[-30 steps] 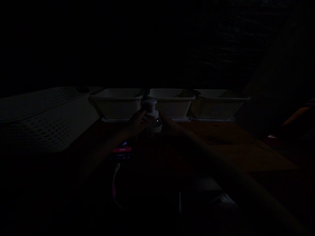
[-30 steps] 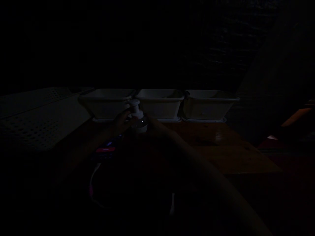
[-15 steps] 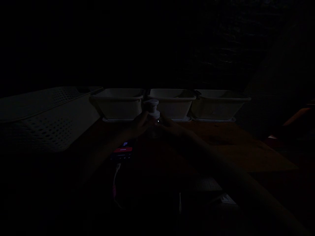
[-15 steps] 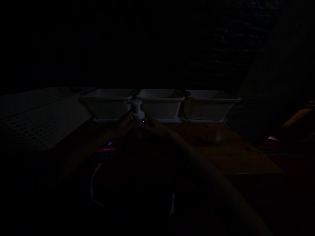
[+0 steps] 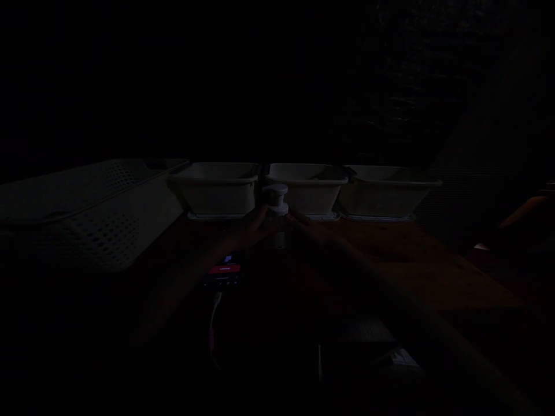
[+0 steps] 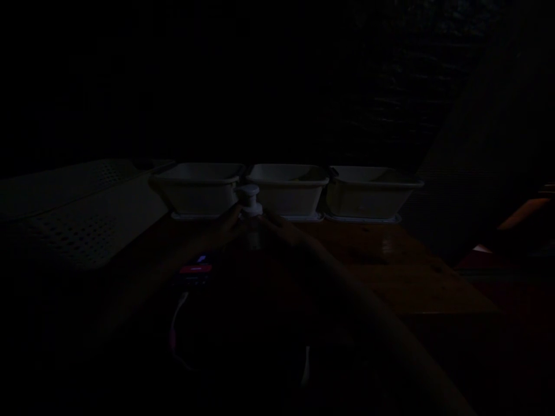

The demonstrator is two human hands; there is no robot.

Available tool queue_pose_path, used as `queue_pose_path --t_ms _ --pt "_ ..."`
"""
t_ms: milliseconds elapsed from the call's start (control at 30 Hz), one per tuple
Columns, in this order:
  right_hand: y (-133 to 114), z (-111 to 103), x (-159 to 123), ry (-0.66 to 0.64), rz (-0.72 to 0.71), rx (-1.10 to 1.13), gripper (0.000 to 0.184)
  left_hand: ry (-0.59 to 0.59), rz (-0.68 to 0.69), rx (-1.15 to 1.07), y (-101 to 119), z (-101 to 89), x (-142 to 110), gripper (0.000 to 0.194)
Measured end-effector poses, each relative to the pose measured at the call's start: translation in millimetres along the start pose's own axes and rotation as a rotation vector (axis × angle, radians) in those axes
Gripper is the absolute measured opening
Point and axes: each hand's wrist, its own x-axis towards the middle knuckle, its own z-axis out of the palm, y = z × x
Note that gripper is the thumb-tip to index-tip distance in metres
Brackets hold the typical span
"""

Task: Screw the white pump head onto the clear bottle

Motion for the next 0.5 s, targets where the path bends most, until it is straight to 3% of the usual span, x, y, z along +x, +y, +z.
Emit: queue_pose_path --t_ms 133,300,433,500 --pt "-7.5 -10.6 -2.1 0.038 -0.055 -0.106 0.057 -0.018 -0.021 0.007 1.5 0.1 -0.6 0.064" --pt "-33.7 -23.6 -7.8 0.187 -0.139 -0.225 0.055 -0.031 -0.052 0.060 -4.8 2.0 -2.2 0.082" --pt "-49.9 -20.2 -2.3 0.084 -0.075 -0.395 0.051 -0.042 -0.076 0.144 -2.3 2.0 -3.3 0.089" --pt "-55.8 -17.1 6.9 0.029 -0.092 -0.504 0.050 -0.055 -0.085 0.169 -0.4 1.3 -2.9 0.081"
